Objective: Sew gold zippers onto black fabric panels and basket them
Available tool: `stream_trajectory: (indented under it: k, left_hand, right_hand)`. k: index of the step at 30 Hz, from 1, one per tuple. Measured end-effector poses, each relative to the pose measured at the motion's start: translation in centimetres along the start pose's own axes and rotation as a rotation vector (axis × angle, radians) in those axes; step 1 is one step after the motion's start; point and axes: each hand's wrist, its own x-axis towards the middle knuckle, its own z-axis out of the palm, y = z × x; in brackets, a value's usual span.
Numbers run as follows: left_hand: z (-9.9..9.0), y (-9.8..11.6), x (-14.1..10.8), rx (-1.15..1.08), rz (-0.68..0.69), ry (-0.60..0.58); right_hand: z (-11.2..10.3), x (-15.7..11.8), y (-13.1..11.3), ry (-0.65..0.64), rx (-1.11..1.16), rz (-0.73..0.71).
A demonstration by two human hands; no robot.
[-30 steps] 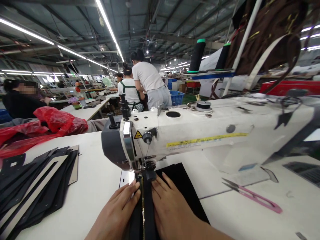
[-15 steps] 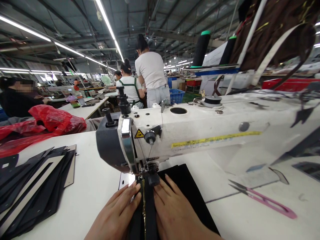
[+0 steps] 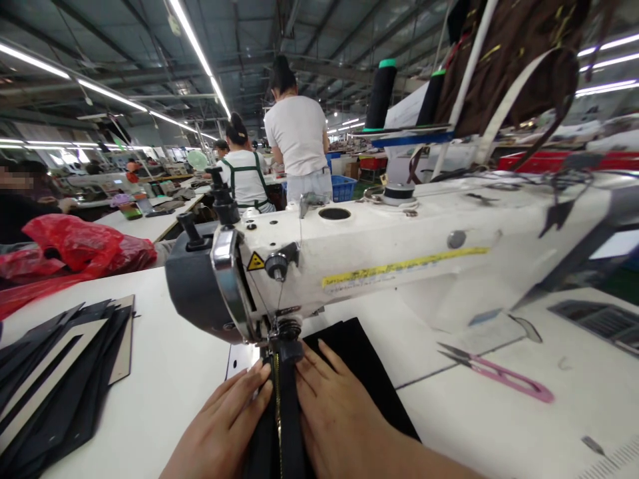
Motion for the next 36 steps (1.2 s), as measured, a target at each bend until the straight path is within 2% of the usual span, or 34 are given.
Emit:
stream_trajectory:
  k: [9,19,26,31,36]
  left_hand:
    - [0.2,-0.3,-0.2,0.036,0.027,0.013]
    - [0.0,0.1,0.3,0.072,0.039,0.018]
    - [0.4,-0.7,0.1,0.113,0.092,0.066]
    - [0.6,-0.7,0.2,0.079,0.048,0.066]
    - [0.4,-0.3,0.6,0.004,0.007,0.079]
  right_hand:
    - [0.2,-0.2,-0.1,0.053,0.04,-0.005]
    - [-0.4,-0.2,-0.3,0.011,0.011,0.027]
    - [-0.2,-0.5,-0.4,0.072,0.075,0.058]
    - [0.5,-0.2,-0.2,0.137,0.071,0.032]
    - [0.8,-0.1,0.1,0.096,0.024,0.018]
